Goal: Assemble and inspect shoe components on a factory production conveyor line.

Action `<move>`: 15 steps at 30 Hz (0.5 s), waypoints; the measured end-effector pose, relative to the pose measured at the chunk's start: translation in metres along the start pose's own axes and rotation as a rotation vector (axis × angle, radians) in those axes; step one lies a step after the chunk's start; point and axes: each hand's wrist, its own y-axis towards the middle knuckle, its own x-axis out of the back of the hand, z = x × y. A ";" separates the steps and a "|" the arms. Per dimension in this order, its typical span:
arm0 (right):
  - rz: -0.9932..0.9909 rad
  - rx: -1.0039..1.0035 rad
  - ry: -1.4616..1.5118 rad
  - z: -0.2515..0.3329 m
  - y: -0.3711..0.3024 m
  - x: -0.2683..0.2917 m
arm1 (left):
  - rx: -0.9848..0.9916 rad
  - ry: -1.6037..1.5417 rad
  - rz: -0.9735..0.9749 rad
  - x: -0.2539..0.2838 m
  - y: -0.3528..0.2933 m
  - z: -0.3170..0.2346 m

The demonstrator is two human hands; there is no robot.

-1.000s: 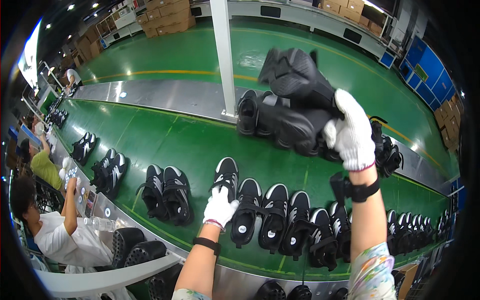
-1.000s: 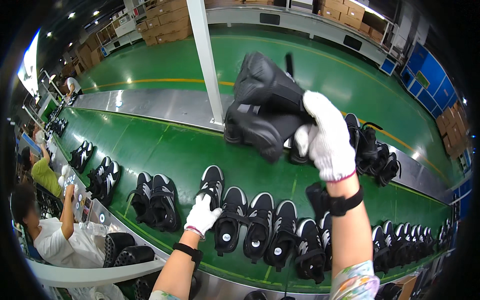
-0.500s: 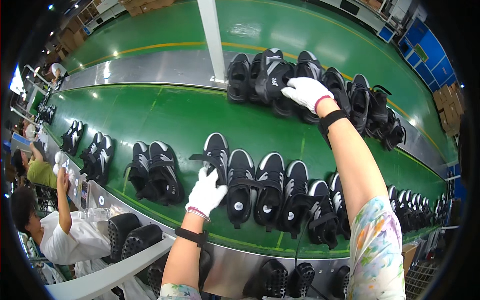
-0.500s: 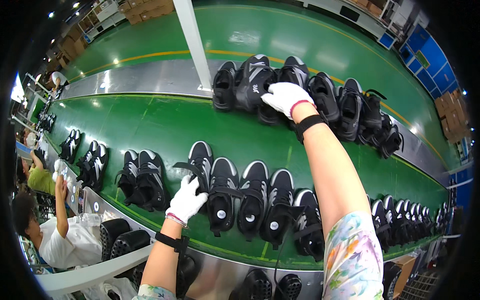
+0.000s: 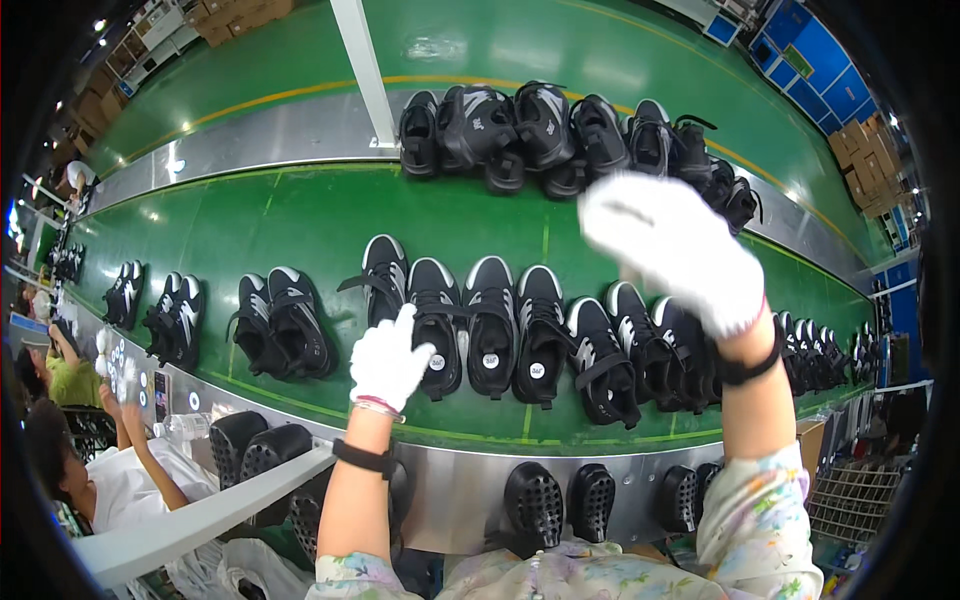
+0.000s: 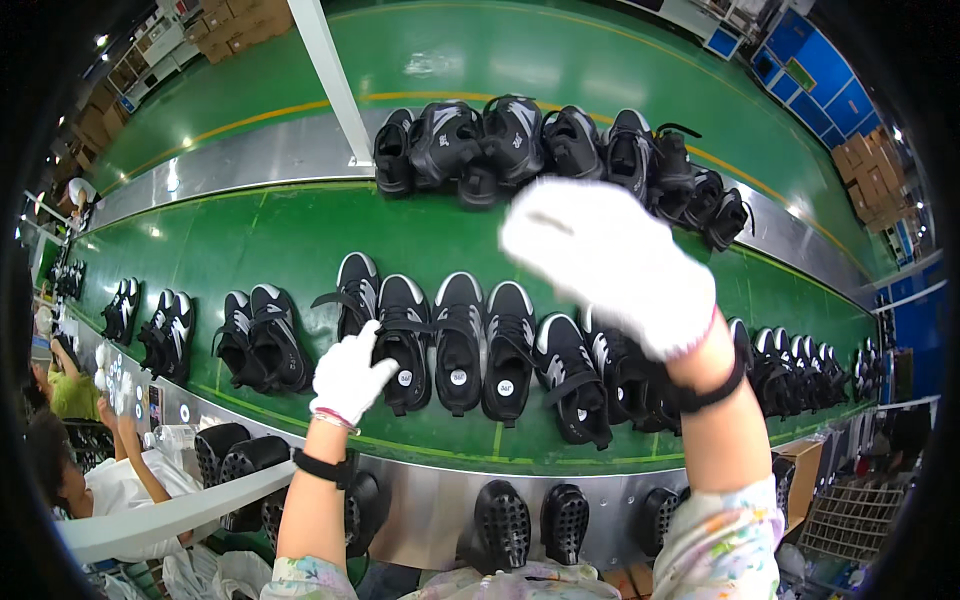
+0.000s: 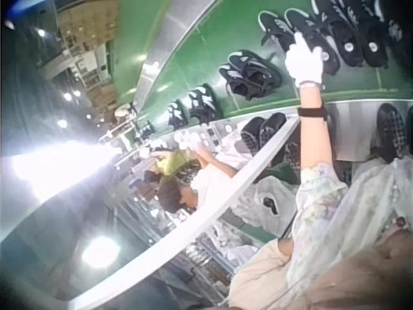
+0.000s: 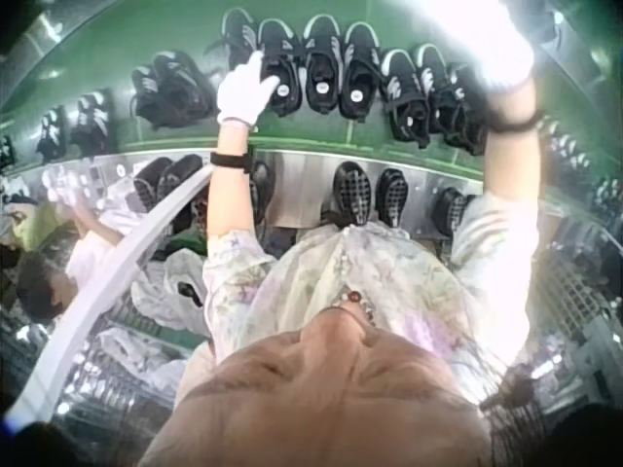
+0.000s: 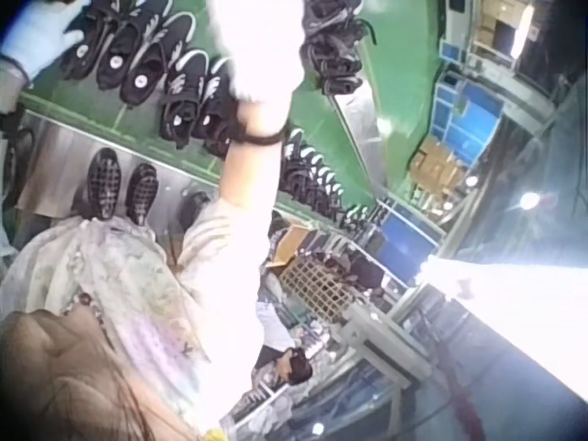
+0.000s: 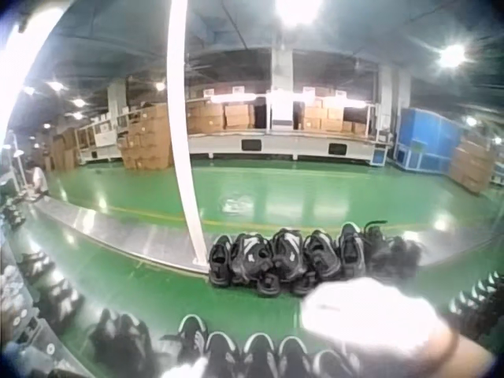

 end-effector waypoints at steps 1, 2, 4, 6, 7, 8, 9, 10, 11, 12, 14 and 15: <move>0.011 0.123 -0.031 0.008 -0.023 -0.011 | 0.000 0.117 0.032 -0.002 0.000 -0.005; 0.101 0.094 -0.047 0.012 -0.046 -0.023 | 0.027 0.152 0.044 -0.003 0.002 -0.007; 0.249 -0.154 0.011 0.023 -0.096 -0.070 | 0.069 0.182 0.096 -0.005 0.008 -0.008; 0.277 -0.154 0.039 0.019 -0.119 -0.124 | 0.112 0.115 0.176 -0.008 0.018 -0.002; 0.332 -0.226 0.040 0.013 -0.123 -0.148 | 0.116 0.104 0.186 -0.012 0.023 0.000; 0.308 -0.266 0.057 0.008 -0.123 -0.171 | 0.089 0.067 0.185 -0.017 0.028 0.003; 0.345 -0.359 0.058 0.005 -0.117 -0.194 | 0.082 0.034 0.120 -0.023 0.029 0.003; 0.263 -0.393 -0.006 0.003 -0.110 -0.213 | 0.078 0.065 0.104 -0.031 0.027 0.001; 0.218 -0.440 -0.086 0.003 -0.104 -0.230 | 0.069 0.061 0.114 -0.036 0.022 0.000; 0.167 -0.428 -0.087 0.000 -0.098 -0.241 | 0.080 0.098 0.092 -0.041 0.015 -0.005; 0.084 -0.443 -0.175 -0.008 -0.097 -0.251 | 0.064 0.056 0.060 -0.044 -0.002 -0.015; 0.066 -0.442 -0.208 -0.014 -0.102 -0.250 | 0.091 0.052 0.107 -0.042 -0.010 -0.023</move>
